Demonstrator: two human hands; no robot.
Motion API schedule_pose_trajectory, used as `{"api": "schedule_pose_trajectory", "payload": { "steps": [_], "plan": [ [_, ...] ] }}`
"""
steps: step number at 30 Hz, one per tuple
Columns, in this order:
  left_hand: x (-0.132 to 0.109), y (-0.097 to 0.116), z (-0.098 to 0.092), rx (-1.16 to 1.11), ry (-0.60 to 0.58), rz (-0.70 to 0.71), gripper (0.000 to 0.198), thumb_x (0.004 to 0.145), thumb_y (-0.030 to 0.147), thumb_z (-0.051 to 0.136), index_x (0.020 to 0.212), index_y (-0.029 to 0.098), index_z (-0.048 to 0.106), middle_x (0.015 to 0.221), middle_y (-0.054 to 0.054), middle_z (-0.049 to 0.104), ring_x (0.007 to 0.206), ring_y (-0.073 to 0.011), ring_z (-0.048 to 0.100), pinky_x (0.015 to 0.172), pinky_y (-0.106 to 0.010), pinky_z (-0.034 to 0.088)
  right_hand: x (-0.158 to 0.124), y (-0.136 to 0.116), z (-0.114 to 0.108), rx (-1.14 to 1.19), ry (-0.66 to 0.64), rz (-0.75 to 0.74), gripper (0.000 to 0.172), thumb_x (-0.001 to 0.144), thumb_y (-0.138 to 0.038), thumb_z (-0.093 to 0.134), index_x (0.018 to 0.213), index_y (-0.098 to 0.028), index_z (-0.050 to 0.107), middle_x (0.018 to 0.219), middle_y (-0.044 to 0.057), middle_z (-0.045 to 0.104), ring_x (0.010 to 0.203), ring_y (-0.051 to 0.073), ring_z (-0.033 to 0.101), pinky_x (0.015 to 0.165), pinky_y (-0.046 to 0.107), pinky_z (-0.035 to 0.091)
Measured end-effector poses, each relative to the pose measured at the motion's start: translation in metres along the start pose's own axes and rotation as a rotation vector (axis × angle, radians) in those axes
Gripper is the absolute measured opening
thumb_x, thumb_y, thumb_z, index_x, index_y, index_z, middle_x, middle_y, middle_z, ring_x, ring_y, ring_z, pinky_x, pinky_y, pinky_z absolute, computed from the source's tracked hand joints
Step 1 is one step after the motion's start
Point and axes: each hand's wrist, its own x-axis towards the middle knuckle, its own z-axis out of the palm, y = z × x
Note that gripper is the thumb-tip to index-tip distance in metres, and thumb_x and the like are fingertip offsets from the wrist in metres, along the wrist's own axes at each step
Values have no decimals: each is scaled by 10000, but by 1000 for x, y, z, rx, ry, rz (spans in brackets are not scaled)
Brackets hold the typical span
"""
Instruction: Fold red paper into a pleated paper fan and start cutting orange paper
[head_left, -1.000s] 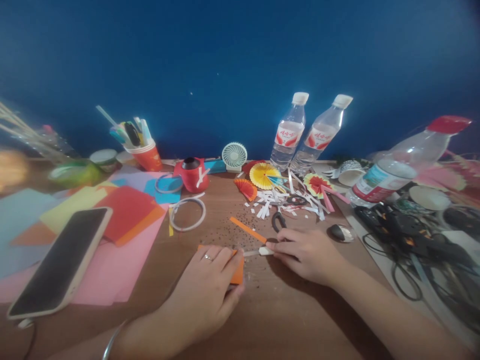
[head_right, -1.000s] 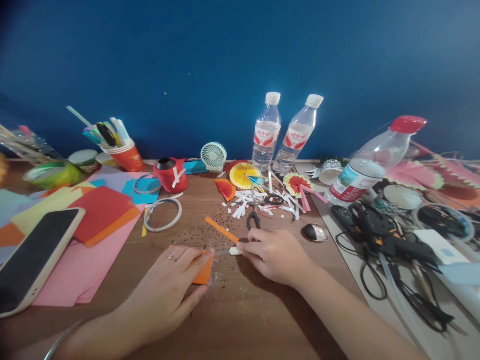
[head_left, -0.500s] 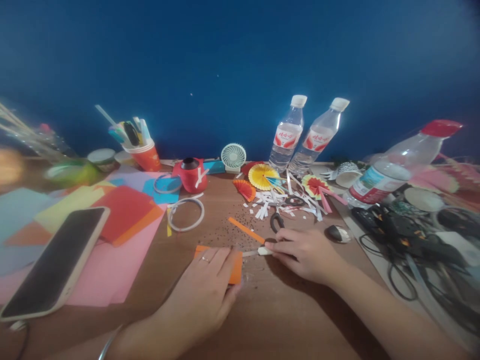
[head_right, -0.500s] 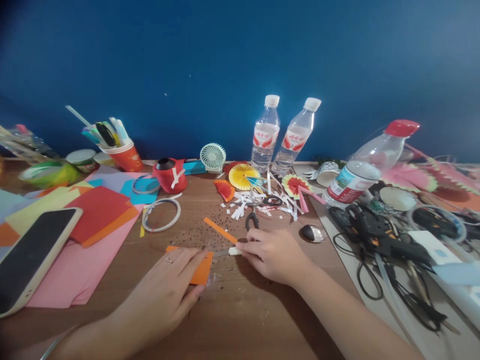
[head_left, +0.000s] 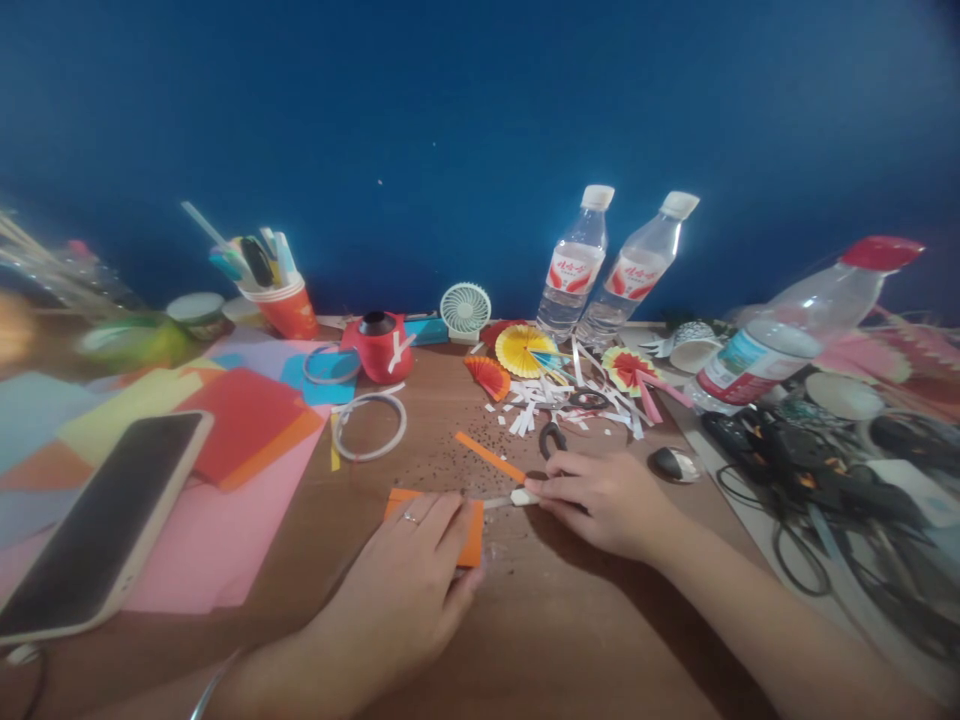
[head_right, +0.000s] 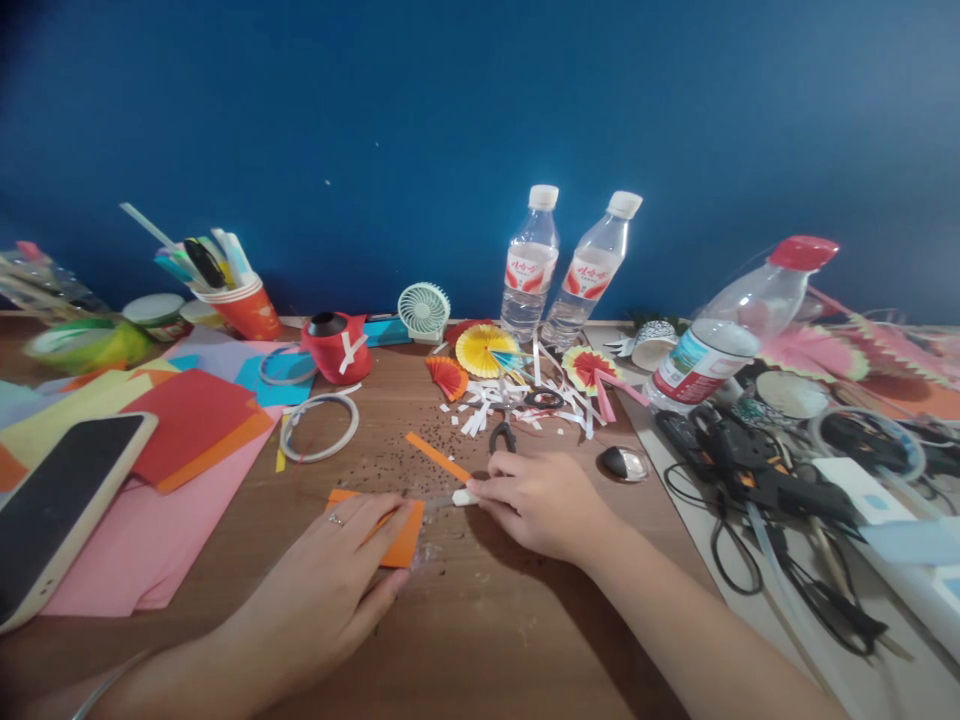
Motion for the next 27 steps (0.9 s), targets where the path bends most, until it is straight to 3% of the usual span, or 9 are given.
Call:
{"api": "schedule_pose_trajectory", "payload": {
  "steps": [5,11,18,27],
  "plan": [
    [-1,1,-2,-60,-20,9,402,839,303,414,1201,135,457,1136,-122,532,1010,-261,492,842,-422,430,-3,1,-4,34,-15,11,243,880,-306,423,966,-312,650,785,-20,615,629,88,533,526,225,291],
    [-9,7,-5,-138,-137,89,640,782,497,462,1288,112,381,1223,-147,493,1076,-291,461,880,-442,416,-10,8,-15,127,-120,-7,240,879,-294,432,952,-291,660,801,-6,625,645,89,547,543,214,315],
    [-12,10,3,-73,-138,9,648,813,494,403,1310,81,353,1278,-175,439,1117,-304,431,890,-432,414,-9,8,-16,140,-112,-9,235,876,-290,444,929,-273,672,790,0,628,624,85,543,530,214,312],
    [-7,9,-2,-126,-132,8,593,795,436,461,1277,97,401,1208,-156,491,1107,-299,428,900,-430,408,-6,7,-16,97,-83,-22,237,877,-299,440,902,-281,674,777,-19,626,595,69,523,498,217,282]
  ]
}}
